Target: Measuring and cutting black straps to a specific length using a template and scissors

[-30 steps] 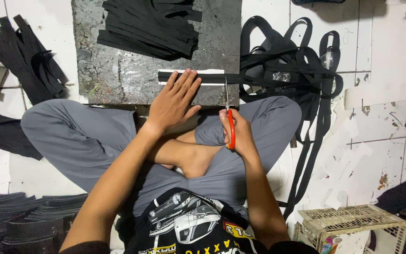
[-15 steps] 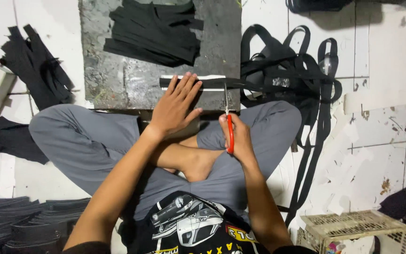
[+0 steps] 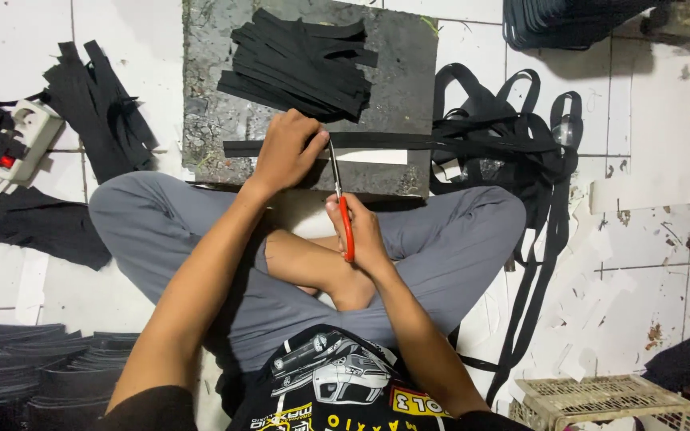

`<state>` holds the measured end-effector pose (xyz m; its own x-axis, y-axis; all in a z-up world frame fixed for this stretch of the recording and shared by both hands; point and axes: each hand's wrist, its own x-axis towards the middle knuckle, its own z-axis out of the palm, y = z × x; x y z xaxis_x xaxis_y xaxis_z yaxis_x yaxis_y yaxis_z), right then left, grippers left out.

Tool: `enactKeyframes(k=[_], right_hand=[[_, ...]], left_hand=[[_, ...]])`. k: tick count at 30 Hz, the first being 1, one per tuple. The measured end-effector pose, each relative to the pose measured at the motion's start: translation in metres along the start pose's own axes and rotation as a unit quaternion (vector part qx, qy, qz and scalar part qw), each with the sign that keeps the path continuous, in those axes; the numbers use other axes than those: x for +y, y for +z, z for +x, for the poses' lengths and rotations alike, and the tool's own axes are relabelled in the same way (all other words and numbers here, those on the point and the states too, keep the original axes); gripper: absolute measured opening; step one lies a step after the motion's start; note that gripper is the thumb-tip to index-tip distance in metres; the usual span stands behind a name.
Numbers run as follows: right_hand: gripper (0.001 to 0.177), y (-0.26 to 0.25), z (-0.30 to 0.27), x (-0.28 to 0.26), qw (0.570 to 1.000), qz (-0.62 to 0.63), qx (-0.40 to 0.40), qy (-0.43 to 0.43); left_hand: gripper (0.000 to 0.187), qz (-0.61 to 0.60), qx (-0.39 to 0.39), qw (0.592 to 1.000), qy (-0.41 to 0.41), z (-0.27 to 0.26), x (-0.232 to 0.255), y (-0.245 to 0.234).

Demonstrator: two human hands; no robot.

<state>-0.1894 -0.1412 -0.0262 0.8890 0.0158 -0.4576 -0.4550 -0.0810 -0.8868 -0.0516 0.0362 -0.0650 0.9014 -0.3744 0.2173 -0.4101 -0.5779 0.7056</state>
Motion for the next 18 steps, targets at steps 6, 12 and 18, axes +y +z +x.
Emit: enactKeyframes(k=[6, 12, 18], right_hand=[[0.032, 0.001, 0.005, 0.002, 1.0, -0.007, -0.003, -0.001], [0.035, 0.002, 0.005, -0.019, 1.0, -0.005, -0.003, 0.006], [0.037, -0.001, 0.019, -0.009, 1.0, -0.016, -0.013, 0.001]], left_hand=[[0.021, 0.001, -0.029, 0.999, 0.013, 0.0, 0.002, -0.006], [0.02, -0.005, -0.033, 0.998, 0.049, -0.002, 0.005, -0.012], [0.019, -0.003, -0.021, 0.998, 0.062, -0.003, 0.002, -0.009]])
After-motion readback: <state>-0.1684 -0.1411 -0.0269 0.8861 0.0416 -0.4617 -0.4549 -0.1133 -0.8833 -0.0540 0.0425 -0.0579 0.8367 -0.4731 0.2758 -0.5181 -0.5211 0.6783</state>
